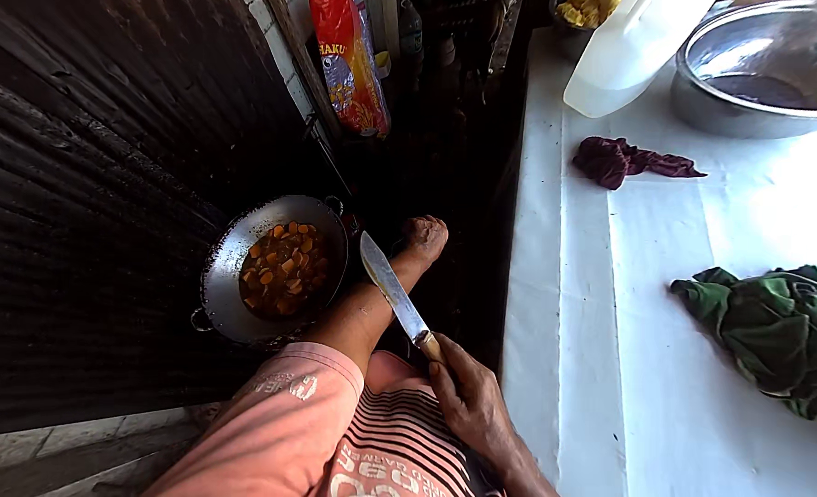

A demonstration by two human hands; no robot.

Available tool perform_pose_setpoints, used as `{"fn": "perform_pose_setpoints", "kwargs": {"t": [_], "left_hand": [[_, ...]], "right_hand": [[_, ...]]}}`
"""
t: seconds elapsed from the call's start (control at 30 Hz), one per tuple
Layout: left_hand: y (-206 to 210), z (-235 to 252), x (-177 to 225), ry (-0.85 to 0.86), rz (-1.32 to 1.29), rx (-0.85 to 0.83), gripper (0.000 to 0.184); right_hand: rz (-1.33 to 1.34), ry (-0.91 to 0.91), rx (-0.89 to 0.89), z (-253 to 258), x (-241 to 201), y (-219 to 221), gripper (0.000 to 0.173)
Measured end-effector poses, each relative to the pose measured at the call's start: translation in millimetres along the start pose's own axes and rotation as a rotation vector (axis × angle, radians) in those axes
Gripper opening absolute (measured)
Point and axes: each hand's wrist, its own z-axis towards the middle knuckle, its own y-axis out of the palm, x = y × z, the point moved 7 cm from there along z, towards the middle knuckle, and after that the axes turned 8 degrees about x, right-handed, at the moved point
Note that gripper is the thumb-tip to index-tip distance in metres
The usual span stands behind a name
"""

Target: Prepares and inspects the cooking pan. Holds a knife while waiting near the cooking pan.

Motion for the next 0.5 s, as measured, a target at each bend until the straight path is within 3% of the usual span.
{"fn": "perform_pose_setpoints", "kwargs": {"t": [0.1,0.2,0.37,0.5], "left_hand": [[1.7,0.7,2.0,0.023,0.033,0.032,0.032],[6.3,-4.7,10.6,0.125,0.161,0.149,0.031],[9.8,-26.2,36.5,0.305,0.322,0.042,0.039],[14.1,-31.9,47.3,0.364,0.388,0.030,0.037]], "right_hand": [[0.095,-0.067,-0.087,-4.5,-14.4,-2.1,0.043],[0.162,0.006,-0.112,11.9,4.4,-18.2,0.043],[-0.267,0.273,-0.076,49.7,78.3,-37.9,0.046],[-0.308,0.313,-0.166,49.5,85.7,-31.9,0.045]]}}
